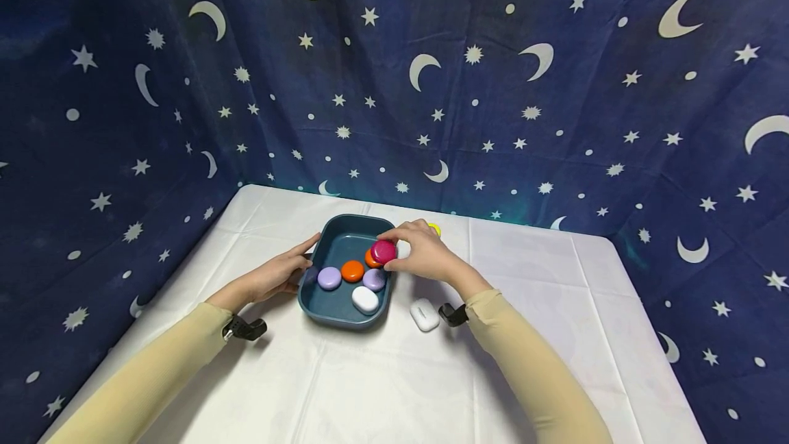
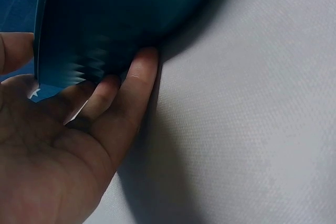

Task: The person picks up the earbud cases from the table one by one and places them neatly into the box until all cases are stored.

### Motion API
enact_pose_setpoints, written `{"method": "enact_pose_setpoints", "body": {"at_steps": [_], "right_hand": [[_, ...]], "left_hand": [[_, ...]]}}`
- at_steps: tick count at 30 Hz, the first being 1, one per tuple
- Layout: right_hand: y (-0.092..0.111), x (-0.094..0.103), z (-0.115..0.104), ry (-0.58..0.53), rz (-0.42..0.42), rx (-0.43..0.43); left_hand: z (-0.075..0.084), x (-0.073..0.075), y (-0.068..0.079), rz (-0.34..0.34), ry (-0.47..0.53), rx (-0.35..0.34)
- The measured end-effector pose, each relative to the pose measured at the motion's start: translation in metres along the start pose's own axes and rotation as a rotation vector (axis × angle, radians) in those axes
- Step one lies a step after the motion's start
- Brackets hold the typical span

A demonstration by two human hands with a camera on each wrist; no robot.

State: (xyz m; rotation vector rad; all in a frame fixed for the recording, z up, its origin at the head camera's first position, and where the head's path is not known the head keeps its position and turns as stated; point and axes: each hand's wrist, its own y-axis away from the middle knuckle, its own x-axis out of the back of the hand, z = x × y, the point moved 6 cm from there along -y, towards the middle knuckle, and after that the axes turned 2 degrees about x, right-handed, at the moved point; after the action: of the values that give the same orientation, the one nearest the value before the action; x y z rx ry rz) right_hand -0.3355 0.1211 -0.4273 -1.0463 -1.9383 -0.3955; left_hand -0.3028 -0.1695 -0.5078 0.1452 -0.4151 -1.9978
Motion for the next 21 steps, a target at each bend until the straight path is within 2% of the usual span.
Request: {"method": "enact_pose_setpoints", "body": {"at_steps": [6,11,17,21], "right_hand": [[-0.016,-0.026,-0.022,0.049,-0.109,0.050],[-0.025,-0.048,-0.033,0.099,-0.195,0.092],[-0.031,-0.063,-0.042,0.143,-0.232,0.148],[-0.032,-0.063,-0.044,0.129,-0.233,0.150]], "left_hand": [[-0.001,0.000,-0.001,-0.007,0.010,0.002],[0.000,0.000,0.000,-0.003,0.011,0.005],[0.001,0.000,0.000,-0.002,0.000,0.003],[0.000,0.001,0.000,-0.001,-0.001,0.011]]}}
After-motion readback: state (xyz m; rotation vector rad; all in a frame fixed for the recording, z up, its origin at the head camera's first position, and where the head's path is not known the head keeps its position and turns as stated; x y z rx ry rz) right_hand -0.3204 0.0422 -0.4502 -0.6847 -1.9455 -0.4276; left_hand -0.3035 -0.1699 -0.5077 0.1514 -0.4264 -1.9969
